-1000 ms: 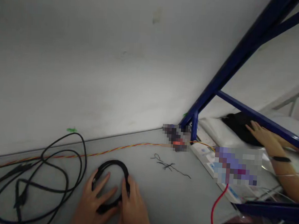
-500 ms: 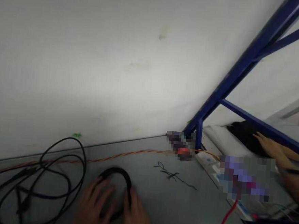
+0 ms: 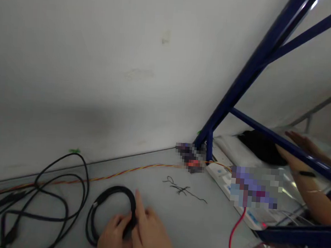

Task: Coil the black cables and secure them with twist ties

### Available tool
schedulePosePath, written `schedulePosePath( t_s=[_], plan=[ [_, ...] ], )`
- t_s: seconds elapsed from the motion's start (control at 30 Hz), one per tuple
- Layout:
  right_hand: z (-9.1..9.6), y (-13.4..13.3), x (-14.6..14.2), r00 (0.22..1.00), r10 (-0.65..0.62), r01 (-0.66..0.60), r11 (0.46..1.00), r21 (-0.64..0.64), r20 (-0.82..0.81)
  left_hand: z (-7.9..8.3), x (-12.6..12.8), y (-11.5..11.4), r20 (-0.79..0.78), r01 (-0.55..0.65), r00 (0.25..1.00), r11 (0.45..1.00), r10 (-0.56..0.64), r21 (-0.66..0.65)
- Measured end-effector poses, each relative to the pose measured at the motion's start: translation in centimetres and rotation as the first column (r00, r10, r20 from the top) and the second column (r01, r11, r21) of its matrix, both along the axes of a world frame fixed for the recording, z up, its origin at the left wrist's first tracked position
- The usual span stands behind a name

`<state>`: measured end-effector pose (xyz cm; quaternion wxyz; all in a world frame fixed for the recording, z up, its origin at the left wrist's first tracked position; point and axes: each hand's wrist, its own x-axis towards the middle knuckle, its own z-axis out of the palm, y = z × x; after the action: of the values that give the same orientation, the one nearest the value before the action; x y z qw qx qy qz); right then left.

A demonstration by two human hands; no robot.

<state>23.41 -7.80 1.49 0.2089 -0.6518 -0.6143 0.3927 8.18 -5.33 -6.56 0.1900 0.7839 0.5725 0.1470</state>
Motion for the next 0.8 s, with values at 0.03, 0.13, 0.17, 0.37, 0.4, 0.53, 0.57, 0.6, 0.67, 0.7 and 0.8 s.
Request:
schedulePosePath(
  t_s=[0.03, 0.13, 0.17, 0.37, 0.4, 0.53, 0.57, 0.6, 0.67, 0.7, 0.8],
  plan=[
    [-0.7, 0.1, 0.8, 0.998, -0.036, 0.038, 0.998, 0.05, -0.042, 0.3, 0.1, 0.2, 0.007, -0.023, 1.0, 0.999, 0.023, -0.025],
    [-3.3, 0.3, 5.0, 0.98, -0.183, 0.196, 0.949, 0.249, -0.071, 0.9, 0.2, 0.7, 0.006, -0.068, 0.998, 0.994, 0.069, -0.089],
    [-4.3, 0.3, 7.0, 0.963, -0.268, 0.259, 0.906, 0.334, -0.018, 1.0, 0.2, 0.9, 0.001, -0.076, 0.997, 0.991, 0.077, -0.114],
    [-9.3, -1.9, 19.0, 0.649, -0.63, 0.383, 0.755, 0.533, 0.427, 1.5, 0.0, 1.3, 0.037, -0.086, 0.995, 0.979, 0.094, -0.183],
    [-9.8, -2.3, 20.1, 0.651, -0.613, 0.372, 0.772, 0.515, 0.448, 1.6, -0.1, 1.2, 0.048, -0.084, 0.994, 0.98, 0.094, -0.183],
    [-10.2, -2.9, 21.8, 0.716, -0.536, 0.338, 0.827, 0.45, 0.448, 1.7, -0.3, 1.2, 0.069, -0.071, 0.994, 0.982, 0.084, -0.175],
    [-10.1, -2.9, 21.7, 0.729, -0.526, 0.335, 0.832, 0.442, 0.438, 1.6, -0.5, 1.1, 0.072, -0.067, 0.994, 0.983, 0.08, -0.172],
    [-9.9, -2.8, 21.6, 0.744, -0.517, 0.335, 0.837, 0.433, 0.424, 1.5, -0.6, 1.0, 0.074, -0.065, 0.994, 0.984, 0.078, -0.167],
    [-9.7, -2.8, 21.5, 0.773, -0.509, 0.355, 0.842, 0.406, 0.378, 1.1, -1.0, 0.8, 0.081, -0.057, 0.994, 0.989, 0.068, -0.134],
    [-9.6, -2.9, 21.6, 0.783, -0.515, 0.378, 0.839, 0.391, 0.348, 0.9, -1.2, 0.7, 0.09, -0.049, 0.994, 0.993, 0.059, -0.107],
    [-9.7, -3.5, 22.0, 0.775, -0.57, 0.469, 0.809, 0.354, 0.274, 0.2, -1.5, 0.4, 0.125, -0.022, 0.992, 1.0, 0.023, -0.008]
  ],
)
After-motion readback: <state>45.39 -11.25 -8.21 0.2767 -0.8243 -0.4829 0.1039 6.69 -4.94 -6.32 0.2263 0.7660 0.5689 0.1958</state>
